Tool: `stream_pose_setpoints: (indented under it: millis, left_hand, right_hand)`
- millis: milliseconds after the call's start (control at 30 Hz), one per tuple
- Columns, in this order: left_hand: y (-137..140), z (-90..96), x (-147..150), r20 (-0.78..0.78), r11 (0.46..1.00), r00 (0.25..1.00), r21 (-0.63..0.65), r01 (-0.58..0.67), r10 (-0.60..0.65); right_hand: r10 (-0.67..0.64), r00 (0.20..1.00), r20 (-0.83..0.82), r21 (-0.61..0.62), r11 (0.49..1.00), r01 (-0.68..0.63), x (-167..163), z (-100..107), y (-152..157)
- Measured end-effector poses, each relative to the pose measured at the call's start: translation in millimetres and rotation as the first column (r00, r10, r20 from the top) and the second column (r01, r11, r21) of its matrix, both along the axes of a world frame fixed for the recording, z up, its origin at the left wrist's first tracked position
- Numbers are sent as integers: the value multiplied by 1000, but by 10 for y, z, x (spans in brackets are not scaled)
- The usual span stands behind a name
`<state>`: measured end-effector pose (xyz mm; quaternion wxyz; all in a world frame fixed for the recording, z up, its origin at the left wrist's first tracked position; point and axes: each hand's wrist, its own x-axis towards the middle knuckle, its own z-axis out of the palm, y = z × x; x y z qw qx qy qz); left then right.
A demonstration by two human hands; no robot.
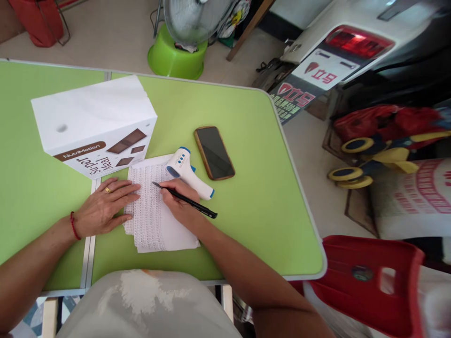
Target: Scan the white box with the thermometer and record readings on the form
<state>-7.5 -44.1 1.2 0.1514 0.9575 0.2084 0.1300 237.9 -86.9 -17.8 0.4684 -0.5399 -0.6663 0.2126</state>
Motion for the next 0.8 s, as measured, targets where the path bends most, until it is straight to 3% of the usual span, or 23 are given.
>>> stream_pose_setpoints:
  millis: [167,800]
  left_hand:
    - [0,11,3,-10,1000,1000,15,6,-6]
    - [4,7,-1,2,1000,1000,0,6,-6]
  right_hand:
    - [45,999,-7,58,997,-45,-9,5,7]
    - [44,999,8,7,999,-44,-19,40,-7]
